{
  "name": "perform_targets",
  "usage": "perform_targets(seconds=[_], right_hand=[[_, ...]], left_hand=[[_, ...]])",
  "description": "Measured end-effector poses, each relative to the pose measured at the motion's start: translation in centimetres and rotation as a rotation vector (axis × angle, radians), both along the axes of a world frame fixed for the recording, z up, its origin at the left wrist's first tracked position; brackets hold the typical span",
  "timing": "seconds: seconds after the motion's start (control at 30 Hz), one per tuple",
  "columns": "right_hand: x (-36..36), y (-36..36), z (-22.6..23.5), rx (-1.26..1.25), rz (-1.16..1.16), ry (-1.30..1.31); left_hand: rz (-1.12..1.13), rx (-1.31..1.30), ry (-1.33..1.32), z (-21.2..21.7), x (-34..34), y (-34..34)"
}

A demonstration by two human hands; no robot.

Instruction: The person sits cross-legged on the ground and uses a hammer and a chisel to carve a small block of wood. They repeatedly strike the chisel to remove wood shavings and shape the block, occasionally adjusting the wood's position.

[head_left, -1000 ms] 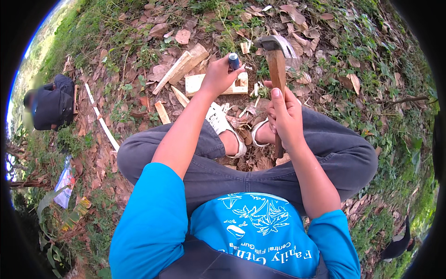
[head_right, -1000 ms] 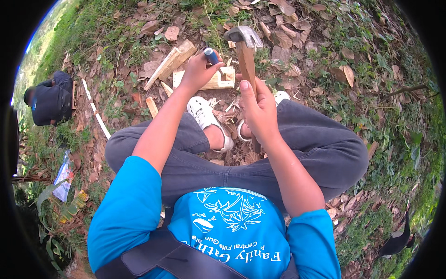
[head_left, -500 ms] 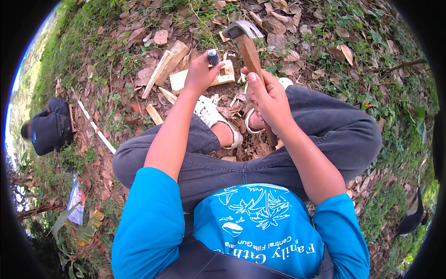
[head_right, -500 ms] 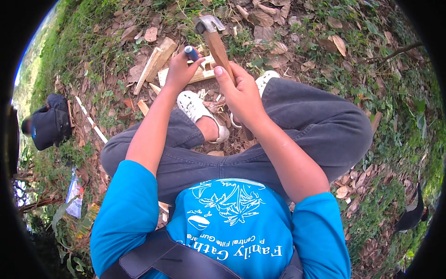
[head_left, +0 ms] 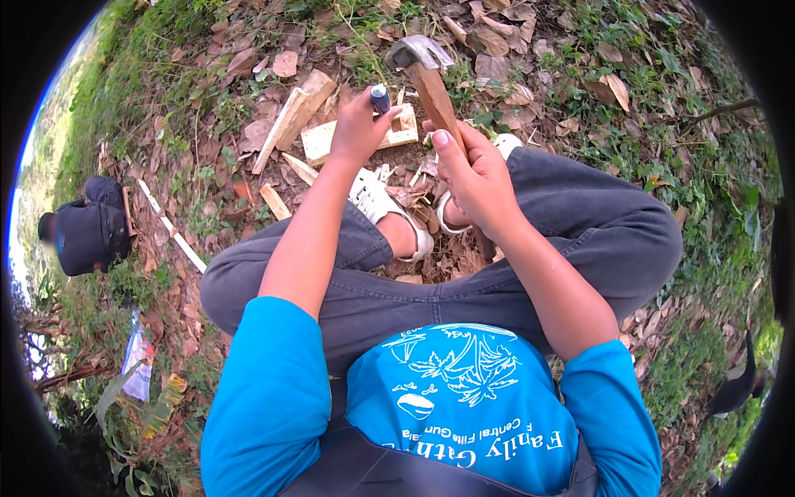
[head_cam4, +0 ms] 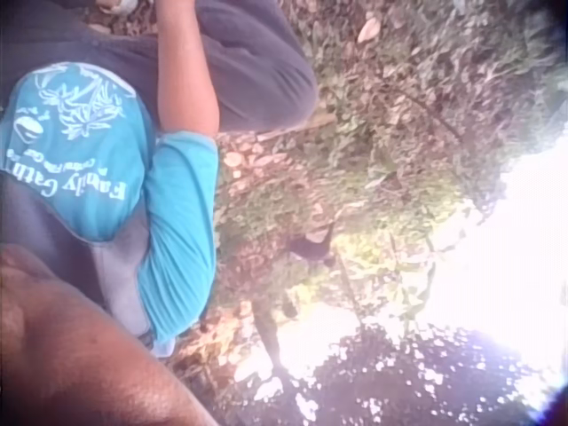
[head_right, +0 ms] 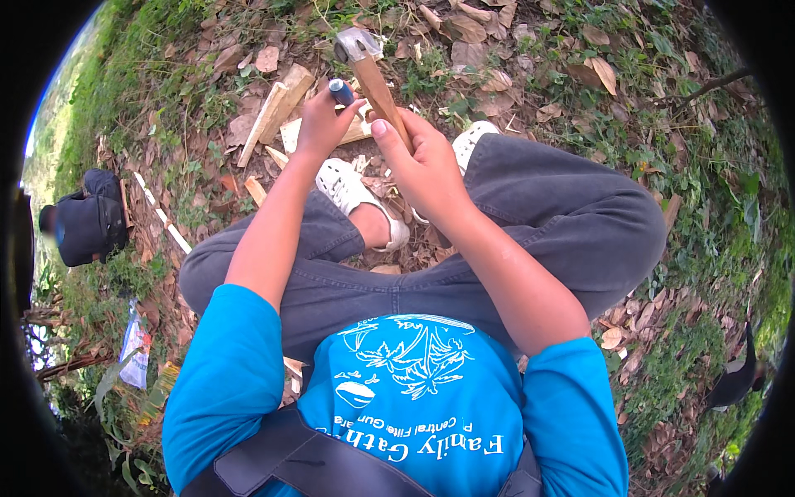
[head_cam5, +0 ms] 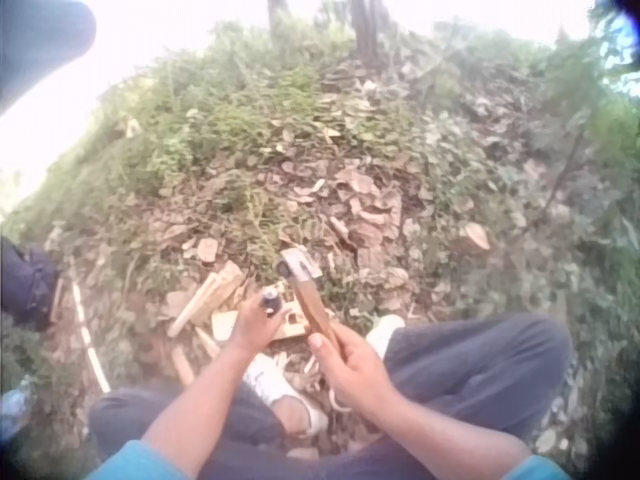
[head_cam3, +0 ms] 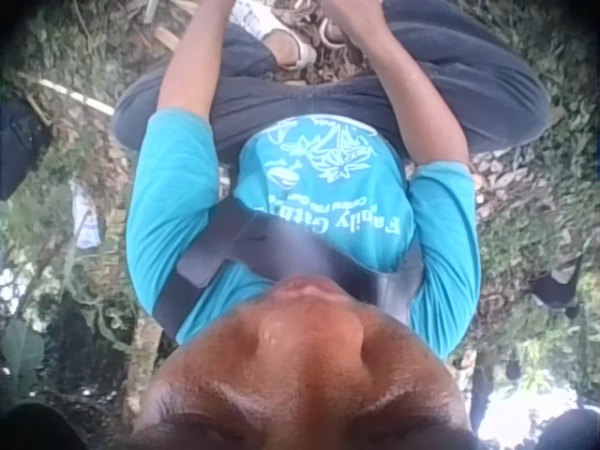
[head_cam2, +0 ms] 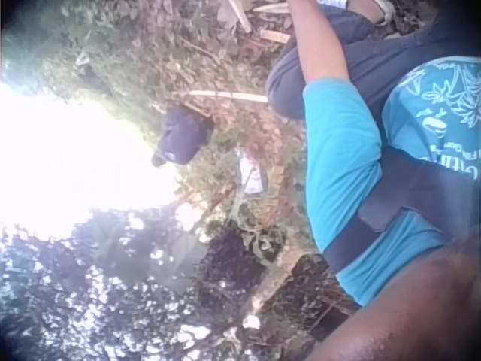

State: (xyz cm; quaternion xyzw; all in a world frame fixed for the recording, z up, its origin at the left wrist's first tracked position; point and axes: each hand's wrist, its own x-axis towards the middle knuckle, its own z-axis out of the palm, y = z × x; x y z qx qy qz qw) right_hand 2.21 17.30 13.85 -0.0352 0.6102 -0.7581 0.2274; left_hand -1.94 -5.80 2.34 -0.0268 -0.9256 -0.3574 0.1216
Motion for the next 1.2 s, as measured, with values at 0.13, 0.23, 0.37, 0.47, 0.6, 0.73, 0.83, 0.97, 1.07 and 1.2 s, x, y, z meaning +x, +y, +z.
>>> perform_targets(seconds=[0.13, 0.23, 0.37, 0.47, 0.6, 0.73, 0.83, 0.97, 1.07, 1.2], right_hand=[[0.8, 0.0, 4.0, -0.035, -0.014, 0.181], [1.8, -0.5, 1.8, 0.100, -0.012, 0.385], [1.5, -1.0, -0.4, 0.267, 0.001, 0.015], [2.0, -0.4, 3.0, 0.072, -0.037, 0.178], [1.2, -0.6, -1.3, 0.383, 0.131, 0.118], [1.8, -1.4, 3.1, 0.045, -0.015, 0.156], [1.9, -0.9, -0.9, 0.256, 0.010, 0.260], [1.5, -1.5, 0.5, 0.091, -0.043, 0.035], [2.0, -0.5, 1.5, 0.103, -0.020, 0.198], [1.3, -1.4, 0.2, 0.327, 0.125, 0.093]], left_hand=[[0.005, 0.027, -0.008, 0.4, 0.4, 0.5], [-0.004, 0.030, -0.040, 0.2, 0.9, 0.4], [-0.002, 0.037, -0.030, -0.3, 0.9, 0.0], [0.000, 0.039, -0.036, -0.3, 0.6, -0.3], [0.026, 0.073, -0.049, 0.0, 1.3, -0.1], [0.013, 0.054, 0.001, -0.4, 1.3, -0.1], [0.021, 0.141, -0.058, -0.9, 1.6, 0.1], [0.027, 0.159, 0.001, -1.6, 1.2, -0.8], [0.016, 0.097, -0.072, -1.2, 1.4, -0.1], [-0.006, 0.101, -0.057, -0.4, 1.4, -0.3]])
